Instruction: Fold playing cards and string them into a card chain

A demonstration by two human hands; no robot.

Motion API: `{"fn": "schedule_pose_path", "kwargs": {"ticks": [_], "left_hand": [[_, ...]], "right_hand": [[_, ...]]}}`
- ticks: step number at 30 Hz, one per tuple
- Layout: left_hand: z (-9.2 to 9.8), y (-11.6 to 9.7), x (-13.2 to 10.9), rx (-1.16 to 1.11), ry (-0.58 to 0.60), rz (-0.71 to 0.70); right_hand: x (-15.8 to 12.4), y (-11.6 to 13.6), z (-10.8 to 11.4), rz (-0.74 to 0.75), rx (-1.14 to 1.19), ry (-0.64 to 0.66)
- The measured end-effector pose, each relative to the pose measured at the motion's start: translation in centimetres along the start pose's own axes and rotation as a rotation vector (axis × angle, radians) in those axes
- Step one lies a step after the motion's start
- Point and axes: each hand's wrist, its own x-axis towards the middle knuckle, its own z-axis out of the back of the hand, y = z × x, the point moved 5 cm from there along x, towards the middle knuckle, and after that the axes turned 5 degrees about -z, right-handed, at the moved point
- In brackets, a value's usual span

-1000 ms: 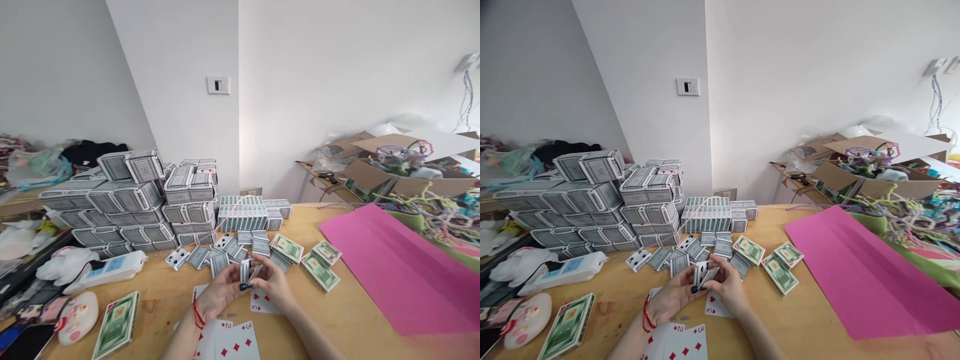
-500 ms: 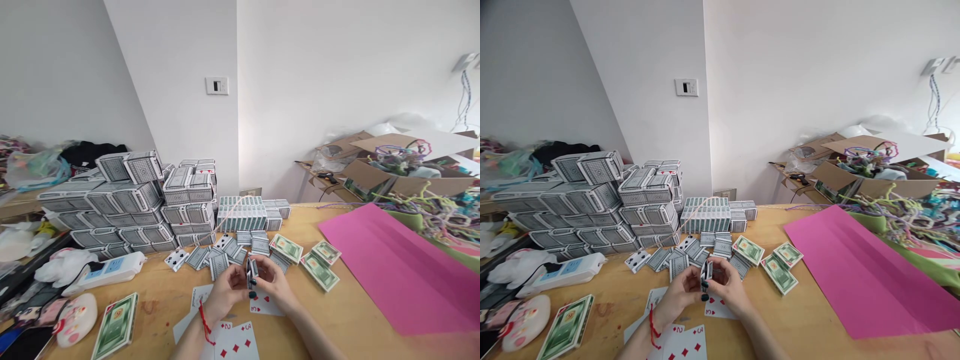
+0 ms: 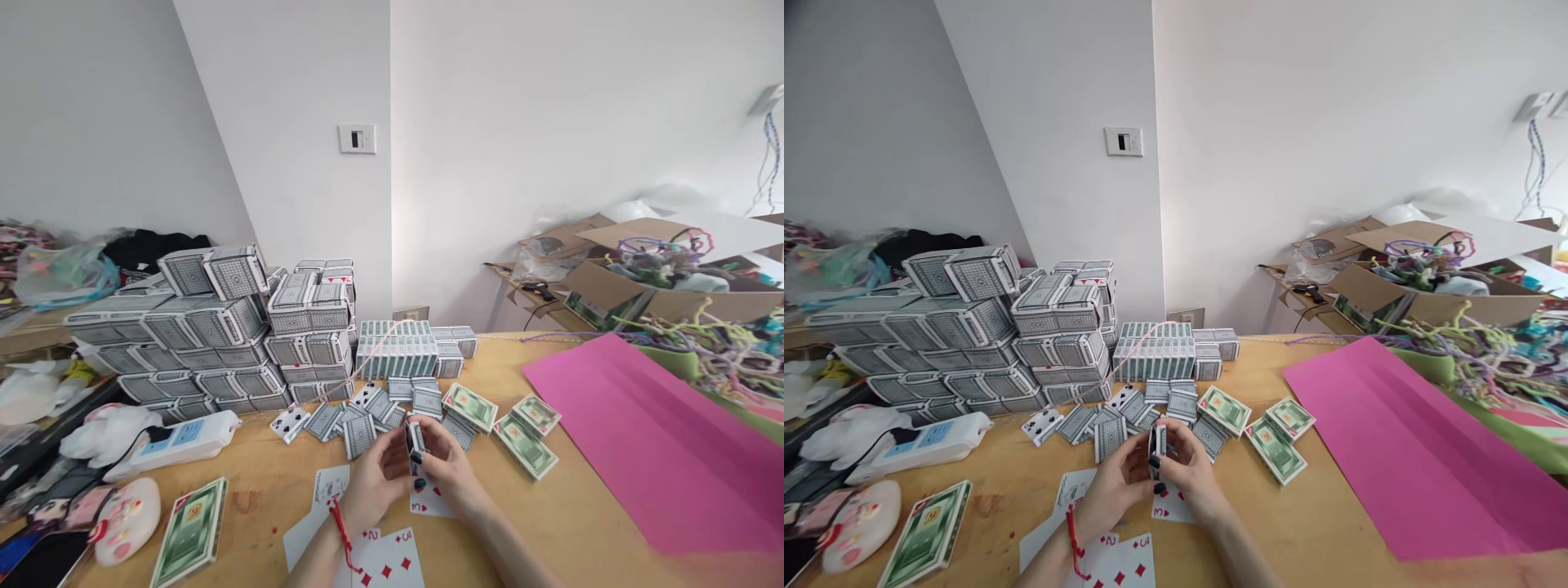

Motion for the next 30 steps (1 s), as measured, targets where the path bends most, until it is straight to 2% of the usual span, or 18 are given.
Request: {"fn": "schedule_pose_path", "kwargs": {"ticks": [9,14,19,21,24,30], "left_hand": [[-1.0,-1.1,-0.4,0.142,0.020,-0.060],[-0.3,-0.9,-0.4,0.301,-0.039,-0.118],[0.8,-1.1,-0.5,0.520,-0.149,-0.213],[0.9,-1.2,-0.5,0.603,-0.165,-0.232],[0.7,-1.2,-0.5,0.677,-0.157,-0.237],[0.6,-0.8,-0.5,0.767,-0.122,-0.250]], "right_hand": [[-0.1,0.0,-0.4,0.003,-0.022,0.094],[0.1,-0.4,-0.3,0.059,-0.100,0.105],[0.1,-0.5,0.6,0.113,-0.326,0.000],[0.0,-0.6,0.6,0.093,-0.334,0.006],[-0.1,-0.7,0.4,0.042,-0.287,0.032],[0.2,-1.0,0.6,-0.043,-0.269,-0.077]]}}
